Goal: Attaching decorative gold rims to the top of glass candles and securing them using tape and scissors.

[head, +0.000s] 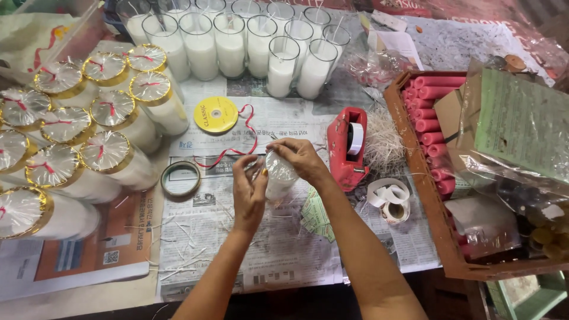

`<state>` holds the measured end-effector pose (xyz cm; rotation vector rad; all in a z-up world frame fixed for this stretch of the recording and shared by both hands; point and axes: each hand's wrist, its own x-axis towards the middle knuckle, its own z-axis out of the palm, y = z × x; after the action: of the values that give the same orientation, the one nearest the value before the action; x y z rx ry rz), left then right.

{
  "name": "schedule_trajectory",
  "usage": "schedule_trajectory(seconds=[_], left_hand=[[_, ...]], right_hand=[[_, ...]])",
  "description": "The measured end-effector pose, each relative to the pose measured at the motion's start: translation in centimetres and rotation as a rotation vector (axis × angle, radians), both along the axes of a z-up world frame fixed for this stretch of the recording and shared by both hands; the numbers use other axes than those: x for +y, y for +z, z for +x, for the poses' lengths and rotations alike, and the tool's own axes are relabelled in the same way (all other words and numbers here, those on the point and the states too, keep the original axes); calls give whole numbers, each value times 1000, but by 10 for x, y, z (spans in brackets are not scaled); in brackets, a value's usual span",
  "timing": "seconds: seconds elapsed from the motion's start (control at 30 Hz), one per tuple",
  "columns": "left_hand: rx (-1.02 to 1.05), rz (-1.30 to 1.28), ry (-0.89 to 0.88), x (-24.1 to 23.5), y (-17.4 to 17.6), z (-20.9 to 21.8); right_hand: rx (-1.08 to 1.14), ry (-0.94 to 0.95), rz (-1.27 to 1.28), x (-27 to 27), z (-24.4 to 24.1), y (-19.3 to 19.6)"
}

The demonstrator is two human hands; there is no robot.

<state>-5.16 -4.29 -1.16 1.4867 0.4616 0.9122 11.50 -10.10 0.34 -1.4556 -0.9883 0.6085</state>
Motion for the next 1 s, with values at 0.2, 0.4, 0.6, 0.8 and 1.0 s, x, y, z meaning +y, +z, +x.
schedule_trajectory(seconds=[0.2,0.4,0.6,0.8,1.0], left_hand=[[9,-977,63,-60,-47,-16],[-117,-1528,-263,-50,-36,9],[118,-410,-170,-28,-7,7],[376,165,-177,10,3,7],[364,213,-193,28,33,5]], right_hand=[[181,-219,31,-34,-39,18],[225,-260,51,-97,-80,17],[170,-316,59,-94,-68,42],[-2,-324,-74,-36,-40,68],[-27,-262,159,-36,-26,119]])
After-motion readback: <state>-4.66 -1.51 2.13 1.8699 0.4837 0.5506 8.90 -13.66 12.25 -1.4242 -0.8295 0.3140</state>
